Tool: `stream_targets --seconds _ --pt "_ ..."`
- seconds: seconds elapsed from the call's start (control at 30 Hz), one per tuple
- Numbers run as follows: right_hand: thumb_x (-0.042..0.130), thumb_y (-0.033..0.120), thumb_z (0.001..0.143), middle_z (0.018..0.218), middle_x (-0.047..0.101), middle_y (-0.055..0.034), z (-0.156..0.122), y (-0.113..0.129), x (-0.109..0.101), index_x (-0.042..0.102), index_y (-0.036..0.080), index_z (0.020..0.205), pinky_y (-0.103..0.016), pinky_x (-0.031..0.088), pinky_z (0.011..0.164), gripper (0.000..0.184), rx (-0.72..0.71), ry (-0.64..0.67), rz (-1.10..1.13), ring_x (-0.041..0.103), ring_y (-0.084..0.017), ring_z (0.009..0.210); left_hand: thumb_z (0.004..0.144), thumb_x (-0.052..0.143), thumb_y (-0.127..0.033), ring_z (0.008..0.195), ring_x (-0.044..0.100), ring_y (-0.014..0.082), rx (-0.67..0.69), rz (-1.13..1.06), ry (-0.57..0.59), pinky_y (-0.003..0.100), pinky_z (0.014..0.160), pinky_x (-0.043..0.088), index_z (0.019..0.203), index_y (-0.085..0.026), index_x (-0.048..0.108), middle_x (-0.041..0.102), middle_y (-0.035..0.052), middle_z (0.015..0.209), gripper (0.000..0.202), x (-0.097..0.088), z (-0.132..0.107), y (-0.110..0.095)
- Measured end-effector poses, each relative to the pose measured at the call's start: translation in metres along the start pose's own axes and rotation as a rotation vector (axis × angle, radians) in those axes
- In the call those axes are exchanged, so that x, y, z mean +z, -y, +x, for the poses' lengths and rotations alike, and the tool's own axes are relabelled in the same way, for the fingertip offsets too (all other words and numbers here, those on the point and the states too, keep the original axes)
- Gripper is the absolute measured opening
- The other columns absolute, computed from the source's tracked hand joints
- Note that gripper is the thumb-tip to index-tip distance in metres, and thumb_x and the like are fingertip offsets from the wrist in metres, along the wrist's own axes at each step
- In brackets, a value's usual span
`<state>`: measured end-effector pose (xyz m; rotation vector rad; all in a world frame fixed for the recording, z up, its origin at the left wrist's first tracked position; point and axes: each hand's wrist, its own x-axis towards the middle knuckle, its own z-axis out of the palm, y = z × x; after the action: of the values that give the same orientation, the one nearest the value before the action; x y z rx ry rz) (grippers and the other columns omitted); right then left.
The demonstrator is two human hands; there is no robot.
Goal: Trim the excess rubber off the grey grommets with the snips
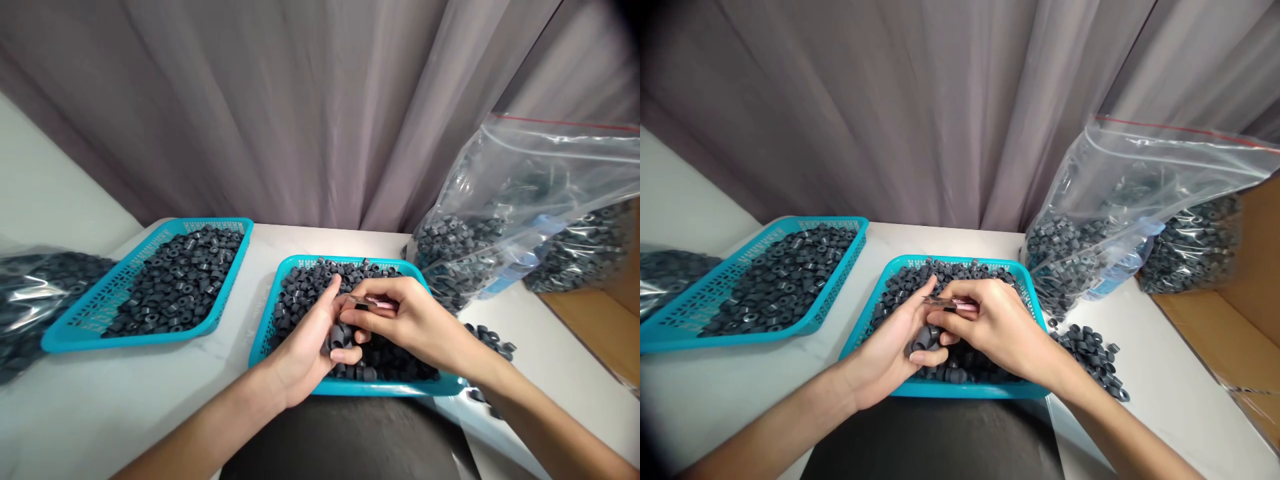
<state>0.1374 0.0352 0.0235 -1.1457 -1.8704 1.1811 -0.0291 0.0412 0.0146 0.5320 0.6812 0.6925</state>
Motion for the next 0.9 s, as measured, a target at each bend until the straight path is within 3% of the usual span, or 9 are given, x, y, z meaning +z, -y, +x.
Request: stream_targets --seconds 0.3,0.5,0.7,0.9 --pt "0.071 0.05 0.089 0.084 0.067 0.0003 0.005 -0.006 -0.011 0.067 0.02 0.094 -0.024 0.048 0.064 0.031 -0.051 -0.073 0.151 0.062 -0.014 0.071 0.104 0.047 -0.038 0.058 0.048 0.0053 -0.008 0.046 -0.002 0.009 0.037 0.022 0.102 -0.015 0.067 0.05 0.0014 0.083 0.031 0.003 -0.002 -0.005" --pt "0.071 0.054 0.087 0.067 0.062 0.0025 0.005 -0.009 -0.012 0.068 0.019 0.087 -0.025 0.042 0.059 0.035 -0.058 -0.233 0.102 0.052 -0.012 0.06 0.1 0.056 -0.038 0.058 0.046 0.0035 0.037 0.082 -0.017 0.009 0.036 0.023 0.092 -0.014 0.064 0.053 0.0022 0.088 0.027 0.005 -0.005 -0.008" --pt "0.073 0.05 0.087 0.069 0.06 0.003 0.005 -0.01 -0.017 0.069 0.017 0.086 -0.025 0.036 0.058 0.032 -0.078 -0.228 0.132 0.039 -0.01 0.06 0.099 0.061 -0.028 0.058 0.043 0.0013 0.144 0.151 -0.019 0.008 0.038 0.025 0.096 -0.013 0.065 0.052 0.0014 0.09 0.016 0.004 -0.006 -0.011" --pt "0.07 0.05 0.09 0.071 0.051 0.0033 0.004 -0.005 -0.018 0.067 0.017 0.084 -0.025 0.033 0.06 0.033 -0.09 -0.228 0.102 0.037 -0.011 0.065 0.098 0.062 -0.021 0.058 0.04 0.0 0.19 0.175 -0.021 0.007 0.042 0.027 0.096 -0.012 0.065 0.052 0.0017 0.091 0.01 0.0 -0.002 -0.014"
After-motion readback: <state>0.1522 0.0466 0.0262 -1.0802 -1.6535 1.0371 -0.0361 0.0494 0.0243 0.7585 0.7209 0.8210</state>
